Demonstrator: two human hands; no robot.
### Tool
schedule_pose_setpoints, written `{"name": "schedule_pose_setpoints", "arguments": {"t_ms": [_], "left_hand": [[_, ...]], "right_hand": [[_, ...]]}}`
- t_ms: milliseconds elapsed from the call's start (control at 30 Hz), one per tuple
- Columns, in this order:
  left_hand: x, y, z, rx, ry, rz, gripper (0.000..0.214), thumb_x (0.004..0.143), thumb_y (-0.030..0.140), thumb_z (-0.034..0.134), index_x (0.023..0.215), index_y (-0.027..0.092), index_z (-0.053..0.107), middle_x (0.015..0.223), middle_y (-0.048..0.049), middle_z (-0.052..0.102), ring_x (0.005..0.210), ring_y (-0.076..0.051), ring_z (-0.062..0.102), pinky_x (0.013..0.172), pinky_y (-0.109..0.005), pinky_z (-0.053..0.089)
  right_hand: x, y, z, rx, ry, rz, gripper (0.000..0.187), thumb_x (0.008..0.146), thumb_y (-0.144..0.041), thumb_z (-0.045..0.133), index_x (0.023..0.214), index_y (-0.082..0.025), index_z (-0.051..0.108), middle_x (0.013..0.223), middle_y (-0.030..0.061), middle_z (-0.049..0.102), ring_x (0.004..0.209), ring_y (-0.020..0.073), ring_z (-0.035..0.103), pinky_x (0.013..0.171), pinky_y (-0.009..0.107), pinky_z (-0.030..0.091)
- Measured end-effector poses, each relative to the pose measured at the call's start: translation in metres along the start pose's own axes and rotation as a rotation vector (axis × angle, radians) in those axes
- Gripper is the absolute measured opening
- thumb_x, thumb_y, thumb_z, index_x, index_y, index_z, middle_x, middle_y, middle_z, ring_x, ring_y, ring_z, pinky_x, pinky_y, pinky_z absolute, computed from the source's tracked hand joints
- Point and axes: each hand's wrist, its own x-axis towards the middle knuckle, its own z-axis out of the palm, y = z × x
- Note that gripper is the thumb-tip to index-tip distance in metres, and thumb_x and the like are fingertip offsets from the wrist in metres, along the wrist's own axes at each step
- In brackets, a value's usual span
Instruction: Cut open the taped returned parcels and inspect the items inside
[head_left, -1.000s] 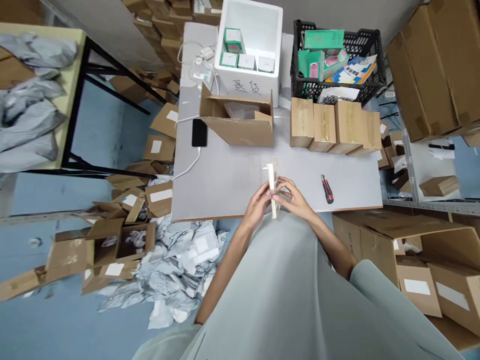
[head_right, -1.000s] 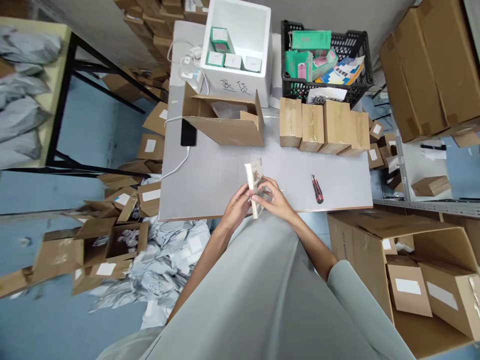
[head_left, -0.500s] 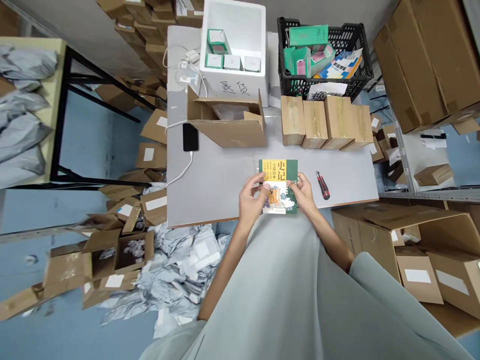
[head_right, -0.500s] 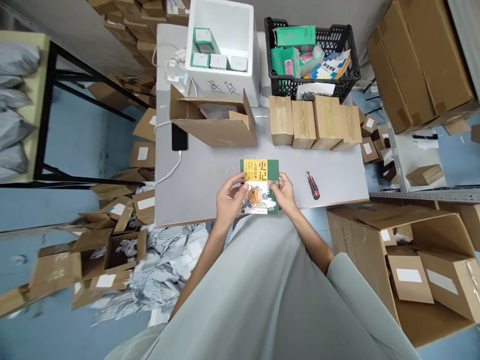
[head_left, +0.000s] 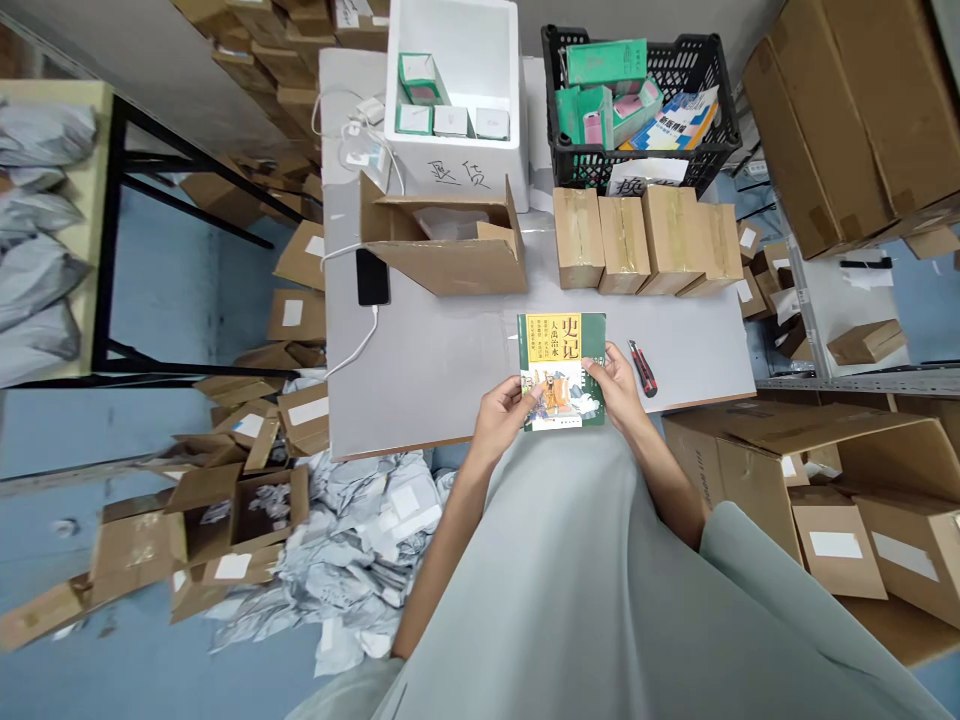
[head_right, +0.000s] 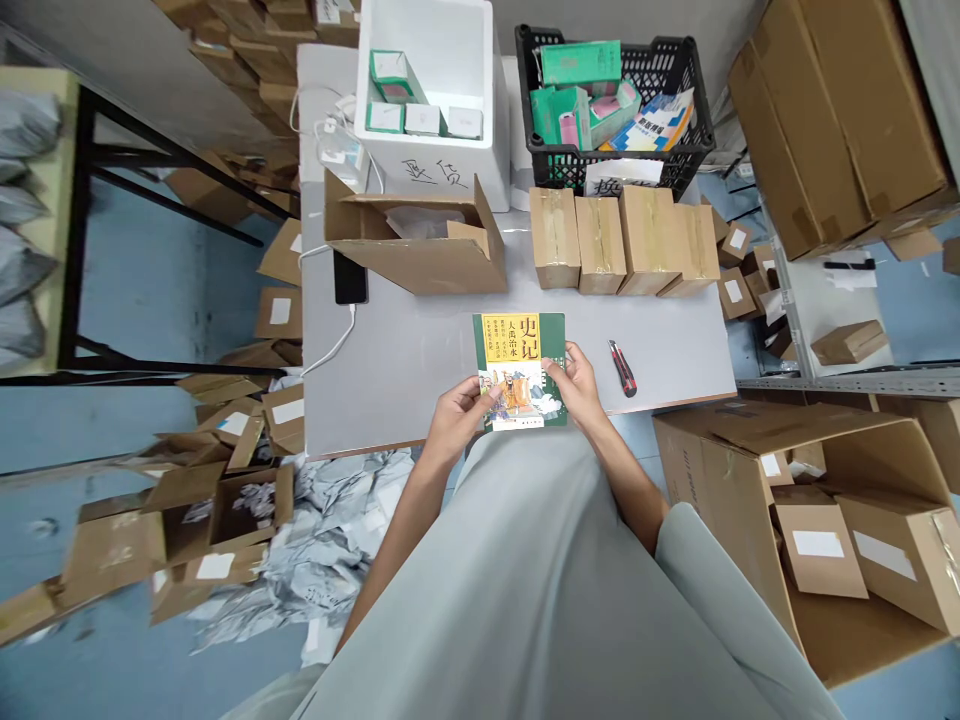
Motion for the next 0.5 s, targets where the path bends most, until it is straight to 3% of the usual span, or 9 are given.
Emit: {"name": "schedule_pose_setpoints", "arguments": {"t_ms": [500], "left_hand": [[-0.0041, -0.0007, 0.0061, -0.011, -0.002, -0.006, 0.062, 0.083, 0.073, 0.093, 0.113, 0.020, 0.081, 0.122, -0.0123, 0.086, 0.112, -0.033, 0.081, 0.102, -0.045, 0.065]], "right_hand": [[0.0017, 0.0046, -0.0041, -0.048, 0.016, -0.023, 0.055, 0.088, -0.065, 0.090, 0.122, -0.030, 0.065, 0.121, 0.0062, 0.084, 0.128, 0.0309, 0.075, 0.105, 0.042, 0.064]]}}
